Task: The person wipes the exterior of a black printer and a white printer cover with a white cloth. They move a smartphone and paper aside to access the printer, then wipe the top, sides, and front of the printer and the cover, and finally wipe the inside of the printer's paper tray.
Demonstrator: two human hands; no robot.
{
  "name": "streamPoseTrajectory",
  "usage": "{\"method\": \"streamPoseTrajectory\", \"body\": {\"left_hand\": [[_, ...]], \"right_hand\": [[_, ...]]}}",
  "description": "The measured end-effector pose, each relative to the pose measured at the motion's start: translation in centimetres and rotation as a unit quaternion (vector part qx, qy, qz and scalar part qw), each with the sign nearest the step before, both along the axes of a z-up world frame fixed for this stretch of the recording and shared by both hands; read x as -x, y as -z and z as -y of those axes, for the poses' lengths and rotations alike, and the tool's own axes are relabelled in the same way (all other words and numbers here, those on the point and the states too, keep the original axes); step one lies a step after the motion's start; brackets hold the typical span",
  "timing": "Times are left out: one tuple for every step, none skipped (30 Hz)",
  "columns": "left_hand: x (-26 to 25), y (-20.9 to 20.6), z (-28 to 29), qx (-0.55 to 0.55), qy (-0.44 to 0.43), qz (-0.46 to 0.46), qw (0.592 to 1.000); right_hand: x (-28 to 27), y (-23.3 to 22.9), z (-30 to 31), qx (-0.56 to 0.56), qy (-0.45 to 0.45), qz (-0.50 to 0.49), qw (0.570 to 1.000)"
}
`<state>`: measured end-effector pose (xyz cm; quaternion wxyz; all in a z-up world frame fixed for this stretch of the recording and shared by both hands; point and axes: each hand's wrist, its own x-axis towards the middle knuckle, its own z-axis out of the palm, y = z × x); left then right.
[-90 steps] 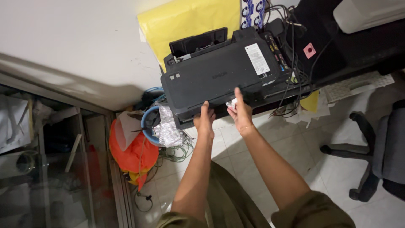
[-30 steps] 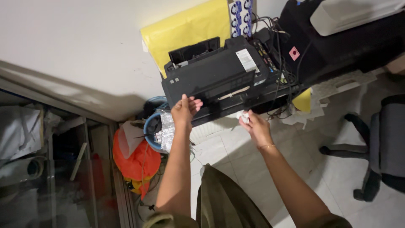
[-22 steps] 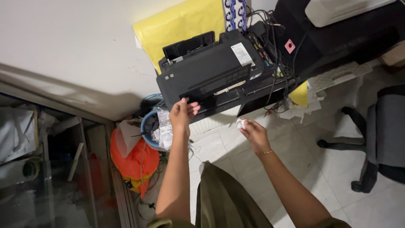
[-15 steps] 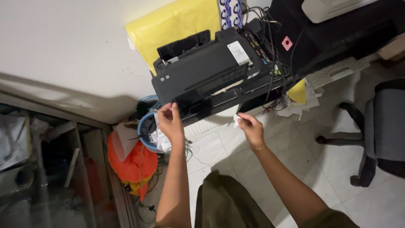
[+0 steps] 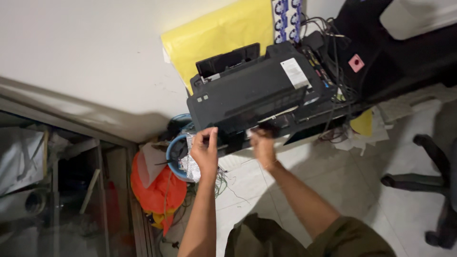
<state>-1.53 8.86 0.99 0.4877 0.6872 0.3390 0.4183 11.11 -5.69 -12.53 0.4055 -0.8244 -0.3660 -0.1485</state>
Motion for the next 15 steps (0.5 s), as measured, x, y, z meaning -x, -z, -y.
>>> {"method": "streamPoseTrajectory", "body": {"left_hand": [[0.0, 0.1, -0.1, 0.028, -0.002, -0.012, 1.000], [0.0, 0.2, -0.2, 0.007, -0.002, -0.008, 1.000], [0.0, 0.3, -0.3, -0.013, -0.001, -0.003, 1.000], [0.1, 0.4, -0.3, -0.032, 0.002, 0.000, 0.999], [0.3, 0.5, -0.1, -0.022, 0.003, -0.001, 1.000], [0.4, 0.5, 0.0, -0.014, 0.005, 0.000, 1.000], [0.5, 0.4, 0.0, -0.006, 0.007, 0.000, 1.000], [0.0, 0.1, -0.2, -0.012, 0.008, 0.000, 1.000], [0.0, -0.3, -0.3, -0.018, 0.009, -0.001, 1.000], [0.1, -0.5, -0.2, -0.020, 0.011, -0.002, 1.000], [0.0, -0.5, -0.4, -0.044, 0.008, -0.002, 0.999], [0.2, -0.5, -0.5, -0.068, 0.006, -0.004, 0.998], [0.4, -0.3, -0.5, -0.093, 0.004, -0.007, 0.996], [0.3, -0.1, -0.5, -0.098, 0.003, 0.002, 0.995], [0.1, 0.2, -0.5, -0.103, 0.002, 0.010, 0.995]], "right_hand": [[1.2, 0.6, -1.2, 0.010, -0.024, 0.027, 0.999], [2.4, 0.9, -2.1, 0.021, -0.047, 0.052, 0.997], [3.4, 1.0, -2.9, 0.023, -0.067, 0.036, 0.997], [4.9, 0.8, -3.3, 0.027, -0.084, 0.018, 0.996], [6.1, 0.3, -3.1, 0.030, -0.101, 0.000, 0.994], [6.9, -0.5, -2.6, -0.028, -0.069, -0.062, 0.995], [7.7, -1.5, -2.0, -0.086, -0.036, -0.122, 0.988], [7.3, -2.8, -1.9, -0.147, -0.007, -0.171, 0.974], [7.0, -4.1, -1.4, -0.161, 0.026, -0.164, 0.973], [6.9, -5.2, -0.5, -0.170, 0.059, -0.156, 0.971], [6.6, -6.0, 0.0, -0.180, 0.092, -0.149, 0.968], [6.4, -6.6, 0.2, -0.176, 0.061, -0.148, 0.971], [6.1, -6.8, 0.3, -0.172, 0.029, -0.147, 0.974], [5.4, -6.9, -0.1, -0.170, -0.001, -0.142, 0.975], [4.9, -6.8, -0.7, -0.158, -0.041, -0.083, 0.983]]}}
